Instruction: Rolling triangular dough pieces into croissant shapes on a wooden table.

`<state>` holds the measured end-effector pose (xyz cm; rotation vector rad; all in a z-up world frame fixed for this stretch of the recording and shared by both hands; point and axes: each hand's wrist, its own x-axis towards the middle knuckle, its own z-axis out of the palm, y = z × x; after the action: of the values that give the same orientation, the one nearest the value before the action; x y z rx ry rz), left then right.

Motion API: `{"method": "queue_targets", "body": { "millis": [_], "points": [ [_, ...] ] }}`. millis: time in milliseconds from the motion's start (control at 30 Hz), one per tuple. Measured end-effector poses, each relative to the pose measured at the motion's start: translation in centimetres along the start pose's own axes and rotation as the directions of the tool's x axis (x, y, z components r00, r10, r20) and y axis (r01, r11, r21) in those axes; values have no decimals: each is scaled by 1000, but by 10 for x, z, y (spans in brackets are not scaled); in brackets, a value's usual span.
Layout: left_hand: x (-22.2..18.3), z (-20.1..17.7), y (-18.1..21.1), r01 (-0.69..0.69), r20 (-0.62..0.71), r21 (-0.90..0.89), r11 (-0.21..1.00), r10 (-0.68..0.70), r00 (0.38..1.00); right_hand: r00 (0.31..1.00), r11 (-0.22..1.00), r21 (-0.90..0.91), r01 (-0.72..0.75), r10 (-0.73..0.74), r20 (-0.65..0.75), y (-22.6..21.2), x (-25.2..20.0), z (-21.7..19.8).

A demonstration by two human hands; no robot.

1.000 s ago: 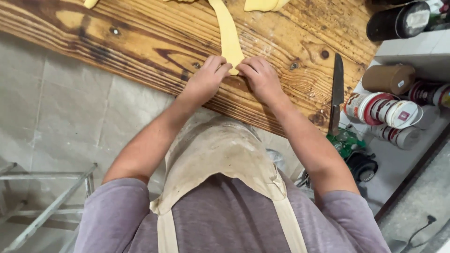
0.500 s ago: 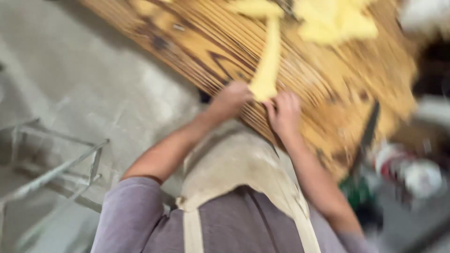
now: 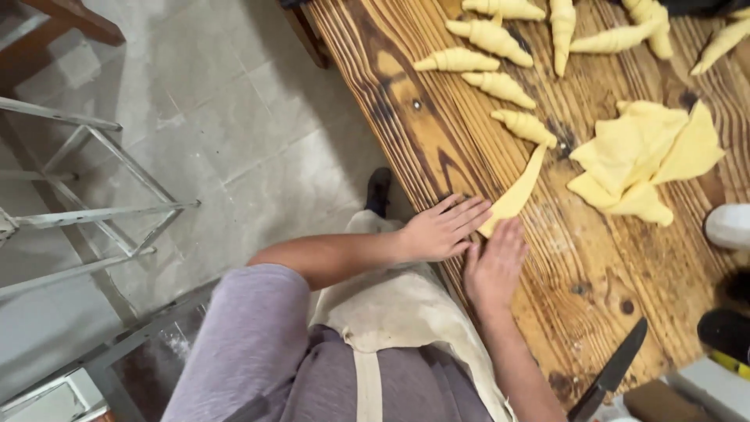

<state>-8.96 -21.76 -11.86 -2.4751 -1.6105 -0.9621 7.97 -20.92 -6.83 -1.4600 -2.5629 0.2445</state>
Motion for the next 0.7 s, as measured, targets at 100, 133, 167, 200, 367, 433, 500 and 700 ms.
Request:
{"method": "queue_targets", "body": {
  "millis": [100, 133, 167, 200, 367, 433, 500, 700],
  "points": [
    [39, 32, -19, 176, -8, 95, 980, -176, 984, 989, 989, -8, -145, 145, 20, 16, 52, -21],
    [54, 42, -28, 255, 2, 159, 954, -259, 966, 977, 977, -22, -212, 213, 19, 24, 71, -28],
    [64, 43, -33, 256, -12, 174, 951, -258, 966, 980, 980, -16, -198, 199, 7, 32, 74, -26],
    [75, 44, -38, 276, 60, 211, 938, -295, 954, 990, 992, -49, -118, 114, -84, 40, 78, -24],
    [96, 49, -73, -179, -214, 137, 974, 206, 955, 967, 978, -6, 209, -208, -145, 52, 57, 13],
    [85, 77, -87, -316, -158, -137, 939, 294, 943, 926, 956, -110, 270, -290, -243, 91, 44, 59],
    [90, 41, -85, -303, 200, -130, 944, 325, 924, 920, 949, -52, 312, -316, -232, 56, 29, 4],
    [92, 15, -79, -262, 575, -210, 942, 336, 746, 959, 963, -46, 266, -269, -85, 22, -35, -6]
  ]
}}
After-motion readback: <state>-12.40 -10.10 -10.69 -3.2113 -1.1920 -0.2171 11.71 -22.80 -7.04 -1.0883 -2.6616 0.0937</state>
